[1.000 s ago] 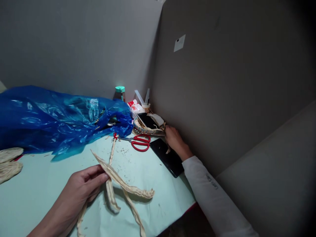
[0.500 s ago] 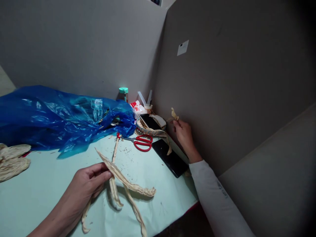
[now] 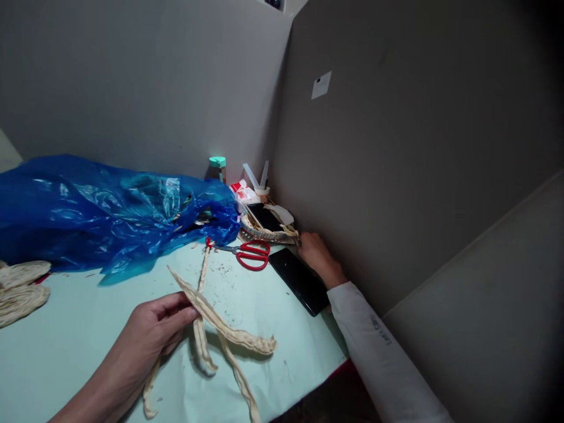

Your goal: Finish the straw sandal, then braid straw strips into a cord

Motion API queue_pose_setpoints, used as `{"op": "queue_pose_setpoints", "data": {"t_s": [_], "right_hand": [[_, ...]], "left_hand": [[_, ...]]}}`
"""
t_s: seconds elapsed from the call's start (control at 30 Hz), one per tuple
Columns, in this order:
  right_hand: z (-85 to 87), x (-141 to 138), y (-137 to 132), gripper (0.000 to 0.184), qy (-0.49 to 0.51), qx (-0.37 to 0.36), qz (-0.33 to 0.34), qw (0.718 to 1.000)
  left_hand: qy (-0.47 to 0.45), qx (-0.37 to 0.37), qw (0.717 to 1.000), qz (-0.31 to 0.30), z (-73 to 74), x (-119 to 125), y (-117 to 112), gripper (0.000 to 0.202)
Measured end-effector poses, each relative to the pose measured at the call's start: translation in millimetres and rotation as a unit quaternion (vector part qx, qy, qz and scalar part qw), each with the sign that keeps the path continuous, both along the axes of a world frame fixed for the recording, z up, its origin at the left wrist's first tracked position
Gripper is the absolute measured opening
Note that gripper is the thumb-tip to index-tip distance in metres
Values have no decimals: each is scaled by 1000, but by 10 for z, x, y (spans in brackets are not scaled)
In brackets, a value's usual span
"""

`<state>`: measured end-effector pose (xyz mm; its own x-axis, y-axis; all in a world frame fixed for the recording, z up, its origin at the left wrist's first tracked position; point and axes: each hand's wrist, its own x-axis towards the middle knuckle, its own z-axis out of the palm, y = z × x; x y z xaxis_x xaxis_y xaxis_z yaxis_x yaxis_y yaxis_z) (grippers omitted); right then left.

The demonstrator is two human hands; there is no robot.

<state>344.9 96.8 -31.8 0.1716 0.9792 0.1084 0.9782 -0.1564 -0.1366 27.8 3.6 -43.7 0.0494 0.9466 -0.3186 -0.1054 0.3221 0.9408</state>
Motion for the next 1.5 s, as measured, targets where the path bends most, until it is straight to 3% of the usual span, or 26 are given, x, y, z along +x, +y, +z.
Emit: {"op": "queue_pose_setpoints", "data": {"t_s": [0.23,0.33,0.4,0.5,0.57,0.7,0.8,1.03,1.17,1.27,1.33,1.5], "right_hand": [[297,-35,-146,26,11,155,-38,987],[409,-85,-236,24,170,233,6,958],[459,-149,-315,28,360,177,88,912],[498,-277,-431,30,559,15,194,806],[496,-361,-472,28,602,-51,235,762],[430,-474,-454,29,626,-135,305,705],[384,-517,-438,26,630,-164,332,683],[416,-566,-523,35,591,-216,378,679],[384,-552,-496,45,567,-221,427,669],[343,-559,-473,40,585,-209,424,659],[337,-581,-478,34,629,-199,402,635],[423,-628,-535,25,733,-224,347,540]], "left_hand": [[1,11,1000,-4,19,16,17,28],[-6,11,1000,-9,28,17,5,25],[-10,11,1000,-16,22,12,-1,25],[4,20,1000,-16,12,5,-4,26],[14,27,999,-11,12,3,-4,28],[18,29,999,-22,7,-5,5,29],[6,23,999,-33,-16,-15,13,29],[10,16,999,-38,-14,-9,4,30],[-7,11,999,-32,30,13,-12,31],[-19,10,999,-25,59,26,-15,28],[-11,12,1000,-21,66,28,-12,26],[10,31,999,-24,41,10,-10,24]]}}
